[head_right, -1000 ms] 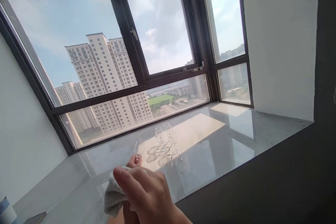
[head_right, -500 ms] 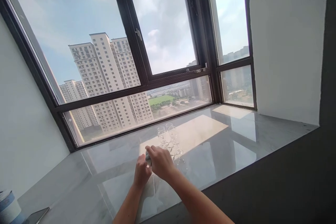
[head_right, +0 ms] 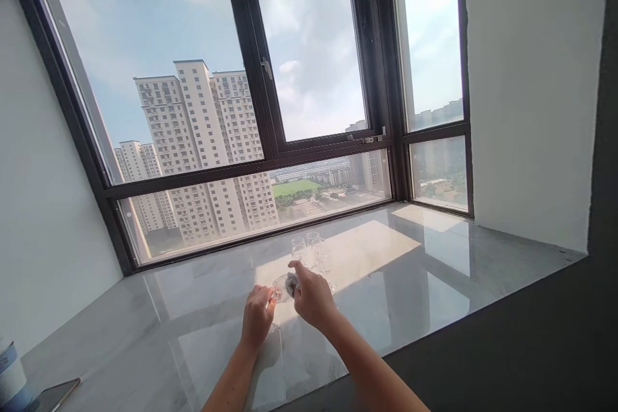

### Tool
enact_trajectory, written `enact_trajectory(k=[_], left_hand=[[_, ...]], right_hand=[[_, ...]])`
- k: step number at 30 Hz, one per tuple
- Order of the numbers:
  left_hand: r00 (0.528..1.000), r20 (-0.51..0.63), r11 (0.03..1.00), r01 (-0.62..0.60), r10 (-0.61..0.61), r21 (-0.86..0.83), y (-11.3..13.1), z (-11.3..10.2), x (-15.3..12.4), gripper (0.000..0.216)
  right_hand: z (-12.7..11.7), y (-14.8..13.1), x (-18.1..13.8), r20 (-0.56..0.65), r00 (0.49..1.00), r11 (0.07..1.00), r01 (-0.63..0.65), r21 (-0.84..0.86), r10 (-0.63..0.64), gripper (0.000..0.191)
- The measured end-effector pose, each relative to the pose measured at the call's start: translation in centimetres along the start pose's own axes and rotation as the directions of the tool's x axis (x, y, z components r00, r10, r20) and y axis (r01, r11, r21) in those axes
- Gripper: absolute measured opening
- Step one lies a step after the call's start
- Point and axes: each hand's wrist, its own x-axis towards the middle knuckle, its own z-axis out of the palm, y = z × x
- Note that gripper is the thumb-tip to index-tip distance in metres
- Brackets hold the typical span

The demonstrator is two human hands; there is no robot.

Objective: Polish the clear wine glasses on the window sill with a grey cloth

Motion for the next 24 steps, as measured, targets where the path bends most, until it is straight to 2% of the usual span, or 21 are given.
enact_trajectory(k=[2, 4, 6, 9, 10, 11, 12, 14, 15, 17, 19, 22, 24], left_hand=[[1.0, 0.017, 0.999, -0.025, 0.026, -0.043, 0.0, -0.1, 0.0, 0.024], [0.998, 0.041, 0.994, -0.042, 0.046, -0.101, 0.1, -0.1, -0.1, 0.022], [0.999, 0.038, 0.986, -0.02, 0.027, -0.164, 0.1, 0.1, -0.1, 0.021], [0.997, 0.052, 0.96, 0.061, -0.049, -0.273, 0.0, 0.6, -0.2, 0.023], [0.993, 0.084, 0.944, 0.107, -0.085, -0.311, -0.1, 0.7, -0.3, 0.023], [0.984, 0.133, 0.923, 0.162, -0.123, -0.348, -0.2, 0.9, -0.3, 0.023], [0.969, 0.19, 0.899, 0.221, -0.158, -0.378, -0.3, 1.0, -0.4, 0.024], [0.935, 0.287, 0.857, 0.315, -0.207, -0.408, -0.5, 1.2, -0.5, 0.027], [0.924, 0.316, 0.847, 0.338, -0.215, -0.411, -0.6, 1.2, -0.5, 0.029], [0.918, 0.334, 0.848, 0.345, -0.215, -0.403, -0.7, 1.3, -0.4, 0.036], [0.923, 0.324, 0.856, 0.334, -0.21, -0.396, -0.8, 1.3, -0.3, 0.044], [0.927, 0.331, 0.864, 0.308, -0.177, -0.399, -0.8, 1.2, -0.2, 0.05], [0.923, 0.355, 0.87, 0.295, -0.151, -0.396, -0.8, 1.1, -0.1, 0.053]], right_hand=[[0.3, 0.2, 0.1, 0.079, 0.996, 0.997, -0.056, 0.061, 0.051, 0.058], [0.2, 0.3, 0.4, 0.12, 0.987, 0.968, -0.127, 0.218, 0.102, 0.057], [-0.2, 0.2, 0.7, 0.183, 0.968, 0.849, -0.238, 0.473, 0.169, 0.057], [-1.3, -0.3, 0.5, 0.269, 0.936, 0.56, -0.351, 0.751, 0.226, 0.052], [-1.8, -0.5, 0.2, 0.225, 0.943, 0.518, -0.322, 0.792, 0.244, 0.049], [-2.3, -0.5, -0.2, 0.128, 0.956, 0.525, -0.253, 0.812, 0.262, 0.046], [-2.8, -0.4, -0.6, -0.008, 0.959, 0.574, -0.162, 0.803, 0.282, 0.043], [-3.9, 0.5, -1.5, -0.296, 0.913, 0.734, -0.006, 0.679, 0.281, 0.039], [-4.3, 1.5, -2.0, -0.41, 0.872, 0.812, 0.026, 0.583, 0.267, 0.038], [-5.1, 4.2, -2.8, -0.516, 0.82, 0.913, -0.018, 0.409, 0.248, 0.039], [-5.3, 7.7, -3.4, -0.506, 0.818, 0.951, -0.152, 0.268, 0.273, 0.039], [-4.8, 12.9, -3.9, -0.302, 0.884, 0.933, -0.354, 0.064, 0.356, 0.04], [-4.1, 15.3, -4.0, -0.23, 0.878, 0.901, -0.434, -0.014, 0.42, 0.042]])
